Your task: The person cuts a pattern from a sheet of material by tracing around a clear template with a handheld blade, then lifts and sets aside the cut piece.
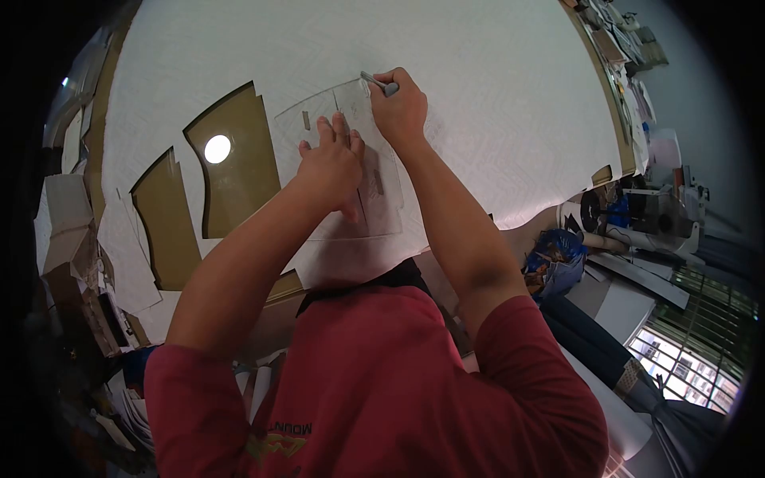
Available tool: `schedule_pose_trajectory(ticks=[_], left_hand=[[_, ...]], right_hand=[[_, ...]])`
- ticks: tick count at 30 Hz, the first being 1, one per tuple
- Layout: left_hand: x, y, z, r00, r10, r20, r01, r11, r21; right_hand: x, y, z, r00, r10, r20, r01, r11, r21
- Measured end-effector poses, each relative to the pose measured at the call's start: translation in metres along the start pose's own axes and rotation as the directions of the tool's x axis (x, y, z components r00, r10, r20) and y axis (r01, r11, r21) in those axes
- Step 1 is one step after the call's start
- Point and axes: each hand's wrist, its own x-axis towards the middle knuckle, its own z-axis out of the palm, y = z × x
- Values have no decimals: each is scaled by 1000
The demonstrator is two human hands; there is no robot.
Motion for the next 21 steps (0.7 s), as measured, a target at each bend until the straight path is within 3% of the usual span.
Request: schedule_pose_trajectory(ticks=[3, 5, 7, 8, 10, 11, 13, 18, 21], left_hand=[[1, 0, 4, 1000, -16, -24, 15, 999, -35], [4, 0, 15, 991, -25, -135, 18, 998, -54], [4, 0, 18, 988, -39, -147, 31, 998, -54], [5, 0, 19, 986, -35, -166, 26, 998, -56], [-1, 1, 9, 991, -39, -124, 33, 998, -51], [-3, 3, 3, 996, -27, -90, 22, 998, -53], [-5, 6, -6, 997, -49, -65, 46, 998, -53], [1, 8, 0, 997, -75, -16, 75, 997, 15], [3, 10, -7, 995, -101, 11, 100, 994, 53]], right_hand=[[6, 5, -4, 998, -37, 51, 36, 999, 21], [15, 11, -12, 993, -81, 90, 77, 996, 47], [40, 18, -25, 951, -170, 260, 160, 985, 60], [57, 20, -31, 947, -173, 271, 158, 984, 78], [98, 21, -40, 755, -302, 582, 260, 953, 156], [118, 20, -40, 745, -305, 594, 252, 952, 173], [152, 14, -35, 462, -351, 814, 300, 926, 229], [171, 13, 21, 270, -463, 844, 333, 868, 369], [152, -16, 67, 116, -633, 765, 415, 731, 542]])
